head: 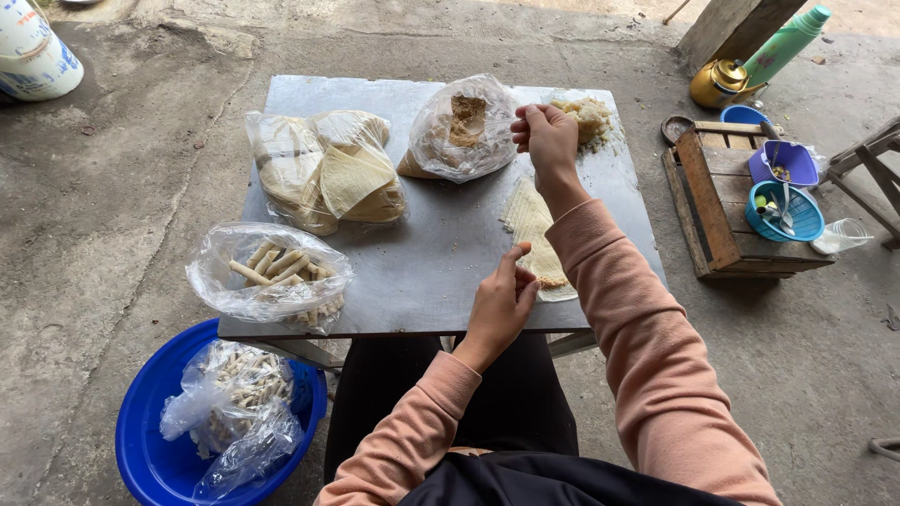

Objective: The person separates thin dough wrappers from a stack by hand and fills them with a savory mixture. The person then folds the filled wrappers into triangular shapes and places the finished items into a large blue plastic basin.

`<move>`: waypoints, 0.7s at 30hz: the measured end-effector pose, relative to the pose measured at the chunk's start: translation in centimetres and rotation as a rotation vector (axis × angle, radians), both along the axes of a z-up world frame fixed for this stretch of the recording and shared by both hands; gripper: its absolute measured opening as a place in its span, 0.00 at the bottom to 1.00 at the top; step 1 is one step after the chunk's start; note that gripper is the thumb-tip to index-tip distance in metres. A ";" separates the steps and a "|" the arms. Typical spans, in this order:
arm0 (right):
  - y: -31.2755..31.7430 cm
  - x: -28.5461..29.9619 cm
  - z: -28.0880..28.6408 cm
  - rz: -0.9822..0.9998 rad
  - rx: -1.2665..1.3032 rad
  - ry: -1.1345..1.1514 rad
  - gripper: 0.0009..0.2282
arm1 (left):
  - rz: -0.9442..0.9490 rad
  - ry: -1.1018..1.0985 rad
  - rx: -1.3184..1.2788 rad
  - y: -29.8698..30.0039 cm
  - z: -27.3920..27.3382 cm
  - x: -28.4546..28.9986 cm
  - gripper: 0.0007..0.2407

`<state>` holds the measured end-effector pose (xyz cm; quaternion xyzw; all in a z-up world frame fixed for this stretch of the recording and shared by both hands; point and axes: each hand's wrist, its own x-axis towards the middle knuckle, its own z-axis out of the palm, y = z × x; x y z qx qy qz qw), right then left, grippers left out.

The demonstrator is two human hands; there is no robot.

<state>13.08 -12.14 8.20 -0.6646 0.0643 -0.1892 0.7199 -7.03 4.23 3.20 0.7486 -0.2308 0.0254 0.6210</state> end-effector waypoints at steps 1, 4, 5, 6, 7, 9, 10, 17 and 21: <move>-0.5 -0.4 0.1 0.007 0.046 0.014 0.09 | -0.004 0.007 -0.009 -0.1 -0.1 0.0 0.21; -2.1 -2.7 0.8 0.053 0.171 0.016 0.09 | -0.010 -0.016 -0.002 -0.2 -0.2 0.1 0.21; -2.7 -4.0 1.0 0.073 0.210 0.010 0.09 | -0.004 -0.014 -0.004 -0.2 -0.2 0.1 0.21; -3.2 -5.3 1.1 0.092 0.243 0.007 0.09 | -0.002 -0.012 -0.005 -0.2 -0.2 0.1 0.21; -3.8 -6.7 1.1 0.112 0.277 0.003 0.09 | 0.001 -0.009 -0.006 -0.1 -0.2 0.0 0.21; -5.1 -9.8 0.8 0.124 0.316 0.011 0.09 | 0.000 -0.012 0.001 -0.1 0.0 0.0 0.21; -5.7 -11.6 0.5 0.116 0.322 0.026 0.09 | 0.000 -0.012 0.003 -0.1 0.0 0.0 0.21; -9.4 -22.2 -2.4 0.068 0.175 0.135 0.09 | -0.010 0.034 -0.048 -0.1 0.2 0.0 0.22; -10.2 -25.4 -3.8 0.075 0.099 0.124 0.09 | -0.002 0.018 -0.030 -0.4 0.2 0.0 0.22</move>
